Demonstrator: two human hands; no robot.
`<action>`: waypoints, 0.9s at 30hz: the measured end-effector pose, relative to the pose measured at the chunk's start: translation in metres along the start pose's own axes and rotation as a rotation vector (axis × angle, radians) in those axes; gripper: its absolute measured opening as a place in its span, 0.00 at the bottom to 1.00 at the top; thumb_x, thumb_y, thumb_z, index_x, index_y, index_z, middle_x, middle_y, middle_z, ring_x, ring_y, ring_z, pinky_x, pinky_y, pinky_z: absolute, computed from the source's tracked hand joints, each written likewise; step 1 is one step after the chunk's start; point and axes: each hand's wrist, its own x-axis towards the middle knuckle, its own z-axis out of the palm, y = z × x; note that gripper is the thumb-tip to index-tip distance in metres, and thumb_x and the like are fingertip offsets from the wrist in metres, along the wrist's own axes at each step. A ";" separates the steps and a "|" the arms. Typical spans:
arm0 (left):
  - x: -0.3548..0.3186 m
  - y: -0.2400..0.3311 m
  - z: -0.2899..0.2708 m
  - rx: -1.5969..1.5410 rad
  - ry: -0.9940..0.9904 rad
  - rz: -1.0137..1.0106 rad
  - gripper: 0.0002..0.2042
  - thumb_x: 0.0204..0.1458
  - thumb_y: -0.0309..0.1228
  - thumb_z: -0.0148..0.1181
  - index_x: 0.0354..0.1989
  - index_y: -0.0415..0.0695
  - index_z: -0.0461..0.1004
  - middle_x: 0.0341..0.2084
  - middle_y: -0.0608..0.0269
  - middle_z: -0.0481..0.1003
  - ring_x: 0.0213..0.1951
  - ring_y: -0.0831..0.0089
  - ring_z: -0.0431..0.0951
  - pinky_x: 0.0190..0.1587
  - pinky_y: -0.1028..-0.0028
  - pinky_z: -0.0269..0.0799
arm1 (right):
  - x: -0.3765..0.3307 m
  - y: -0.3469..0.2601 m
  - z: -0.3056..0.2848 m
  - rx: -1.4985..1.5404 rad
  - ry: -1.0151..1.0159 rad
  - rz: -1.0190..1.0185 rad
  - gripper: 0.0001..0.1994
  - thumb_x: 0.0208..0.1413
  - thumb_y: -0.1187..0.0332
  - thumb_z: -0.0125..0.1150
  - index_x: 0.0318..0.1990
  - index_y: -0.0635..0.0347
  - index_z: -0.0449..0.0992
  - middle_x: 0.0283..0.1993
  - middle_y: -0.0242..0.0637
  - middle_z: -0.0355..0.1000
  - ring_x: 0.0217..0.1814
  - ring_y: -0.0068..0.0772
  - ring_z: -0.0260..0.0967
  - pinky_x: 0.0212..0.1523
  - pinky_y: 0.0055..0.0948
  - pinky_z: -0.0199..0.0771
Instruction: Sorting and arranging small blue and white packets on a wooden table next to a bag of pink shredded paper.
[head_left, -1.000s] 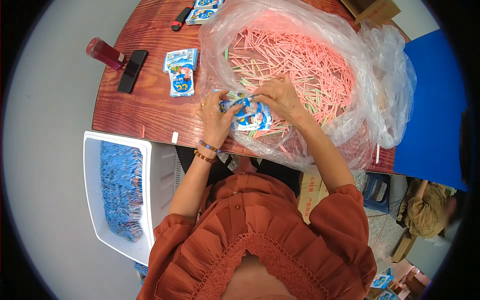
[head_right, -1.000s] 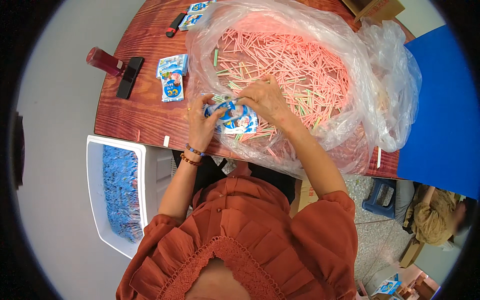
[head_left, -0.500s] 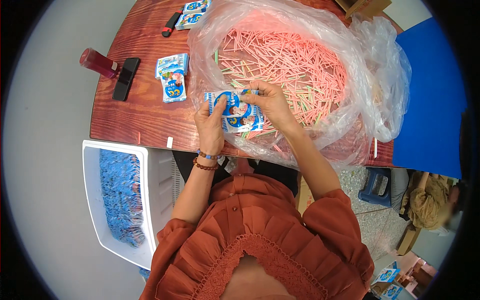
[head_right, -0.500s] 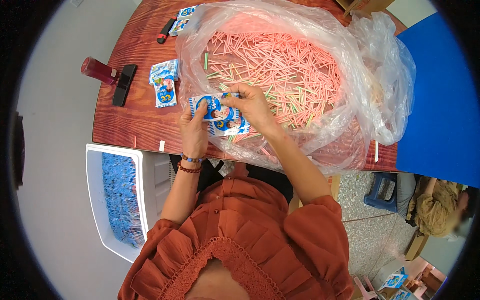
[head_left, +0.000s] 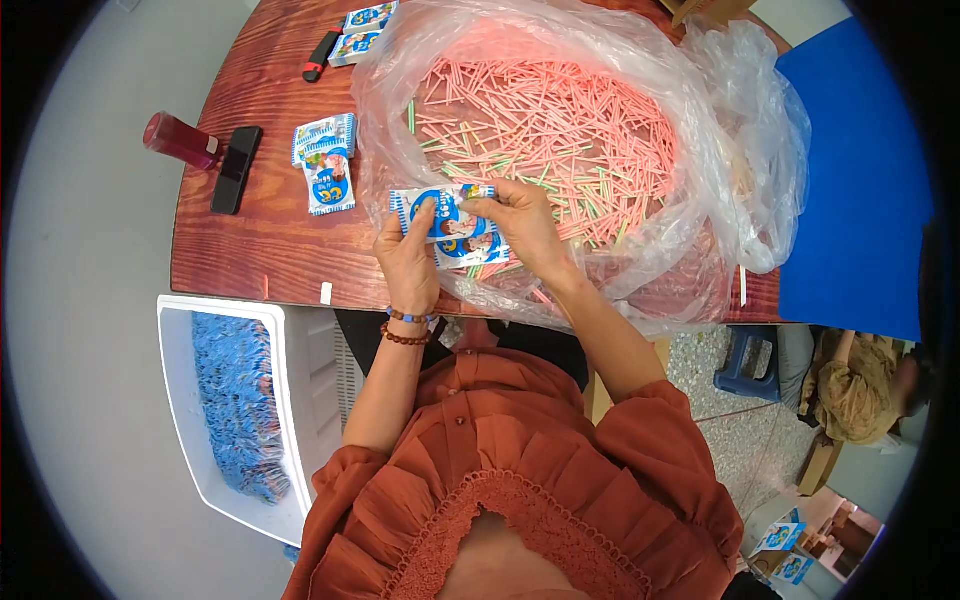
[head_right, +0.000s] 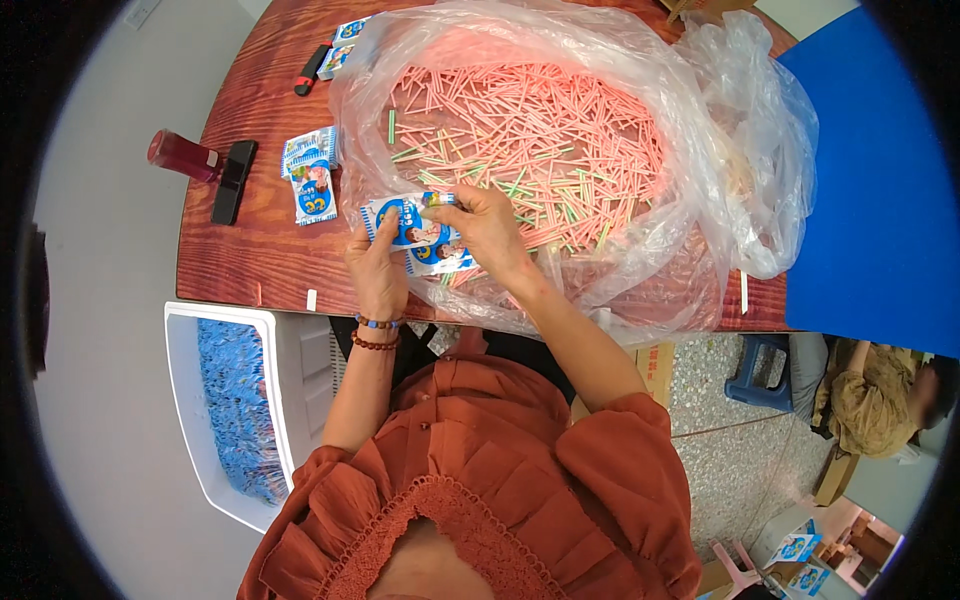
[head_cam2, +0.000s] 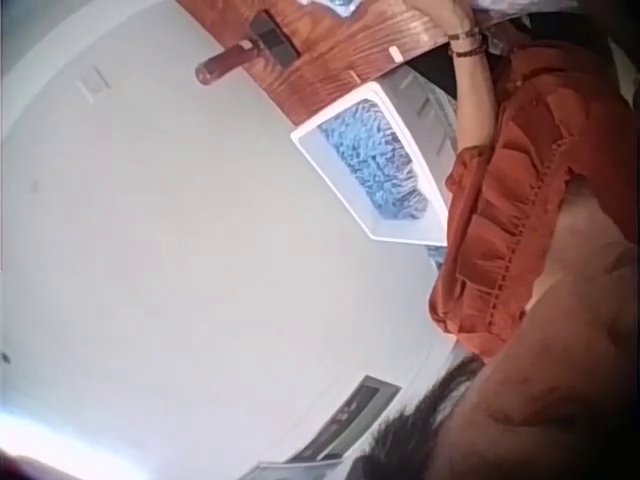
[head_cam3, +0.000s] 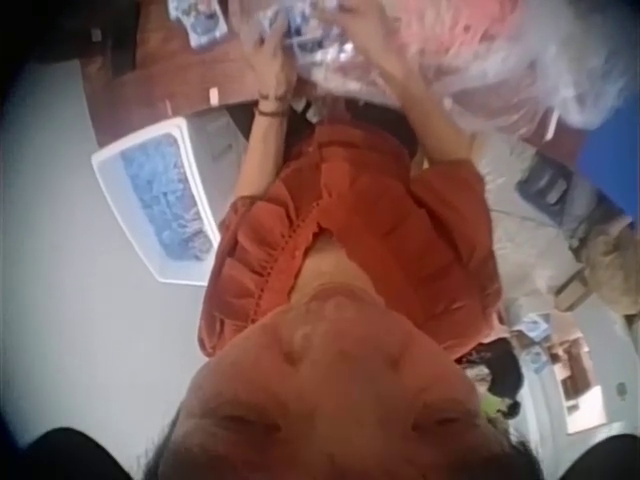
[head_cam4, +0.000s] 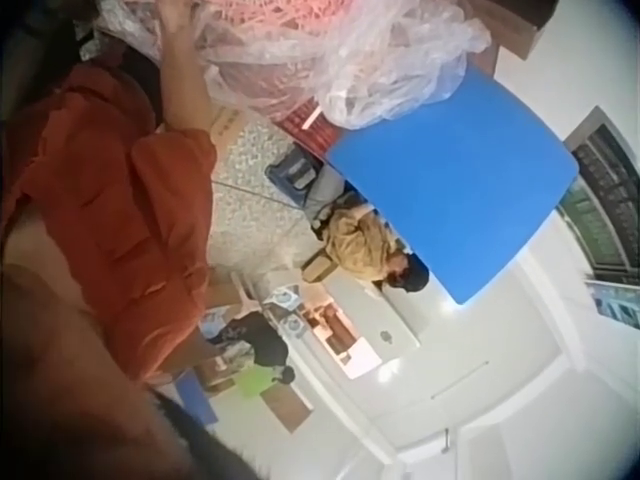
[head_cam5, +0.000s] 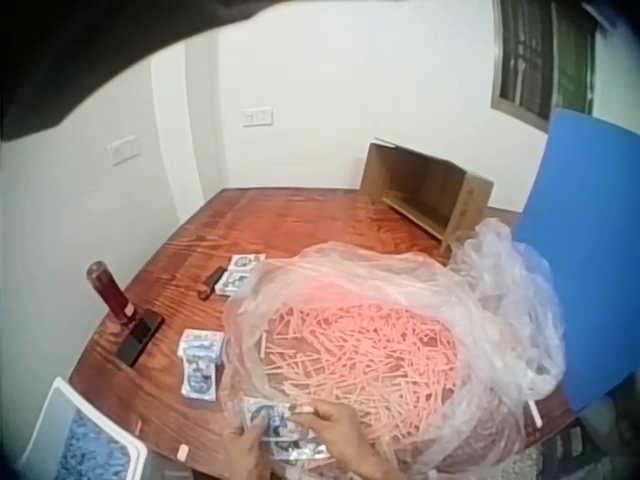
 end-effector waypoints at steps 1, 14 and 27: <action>-0.001 0.002 0.002 -0.003 -0.005 -0.028 0.04 0.56 0.25 0.59 0.36 0.39 0.77 0.32 0.67 0.78 0.32 0.85 0.75 0.34 0.83 0.71 | -0.001 -0.003 0.001 0.002 -0.001 0.002 0.04 0.53 0.73 0.64 0.32 0.65 0.79 0.25 0.24 0.72 0.25 0.09 0.62 0.24 0.15 0.61; -0.001 -0.006 0.001 -0.136 -0.004 -0.170 0.10 0.59 0.35 0.57 0.31 0.43 0.76 0.29 0.67 0.77 0.30 0.79 0.76 0.31 0.76 0.74 | -0.012 -0.013 -0.034 -0.129 0.055 -0.460 0.10 0.51 0.73 0.64 0.41 0.61 0.74 0.45 0.36 0.70 0.51 0.30 0.66 0.52 0.30 0.65; -0.007 -0.011 0.011 -0.048 0.005 -0.141 0.09 0.60 0.35 0.55 0.33 0.43 0.75 0.29 0.67 0.77 0.31 0.79 0.77 0.31 0.77 0.75 | -0.001 -0.019 -0.044 -0.600 -0.295 -0.766 0.07 0.49 0.69 0.65 0.36 0.59 0.80 0.54 0.39 0.70 0.63 0.41 0.58 0.61 0.41 0.58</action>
